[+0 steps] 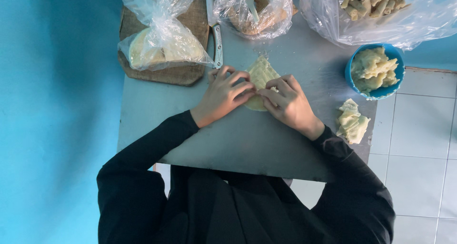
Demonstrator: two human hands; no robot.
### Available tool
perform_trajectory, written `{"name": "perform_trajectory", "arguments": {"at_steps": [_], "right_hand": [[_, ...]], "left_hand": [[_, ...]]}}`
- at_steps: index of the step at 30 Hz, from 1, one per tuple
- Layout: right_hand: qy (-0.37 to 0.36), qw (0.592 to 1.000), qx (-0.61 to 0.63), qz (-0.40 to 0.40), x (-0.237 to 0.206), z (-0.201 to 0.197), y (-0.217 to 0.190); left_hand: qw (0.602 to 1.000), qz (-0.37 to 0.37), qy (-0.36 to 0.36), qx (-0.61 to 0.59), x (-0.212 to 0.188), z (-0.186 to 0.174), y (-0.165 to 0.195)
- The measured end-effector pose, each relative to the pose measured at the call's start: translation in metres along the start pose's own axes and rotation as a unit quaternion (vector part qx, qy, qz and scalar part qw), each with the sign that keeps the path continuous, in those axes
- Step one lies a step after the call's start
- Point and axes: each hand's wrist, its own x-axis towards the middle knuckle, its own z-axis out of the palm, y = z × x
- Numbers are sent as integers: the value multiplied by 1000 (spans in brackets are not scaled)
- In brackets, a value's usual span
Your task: The person folds square pastry wrappers into triangular stuffed pastries on a metal table. They pinch the edges closed on each wrapper, occasionally spoon filling from a bowl onto a wrapper, and place each finished pastry onto a growing pile of folded pastries.
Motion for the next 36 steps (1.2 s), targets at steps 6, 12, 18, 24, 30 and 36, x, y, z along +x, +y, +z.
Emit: {"name": "perform_trajectory", "arguments": {"at_steps": [6, 12, 18, 24, 30, 36], "right_hand": [[7, 998, -47, 31, 1, -3, 2], [-10, 999, -48, 22, 2, -10, 6], [3, 996, 7, 93, 15, -3, 20], [65, 984, 66, 154, 28, -1, 41], [18, 899, 251, 358, 40, -27, 49], [39, 917, 179, 355, 43, -83, 59]], "left_hand": [[1000, -2, -15, 9, -5, -17, 2], [997, 17, -71, 1, -3, -30, 4], [997, -1, -78, 9, -4, -31, 6], [995, 33, -68, 60, 8, -34, 11], [998, 37, -46, 28, 24, -37, 3], [999, 21, -39, -25, 32, -39, -6]]}}
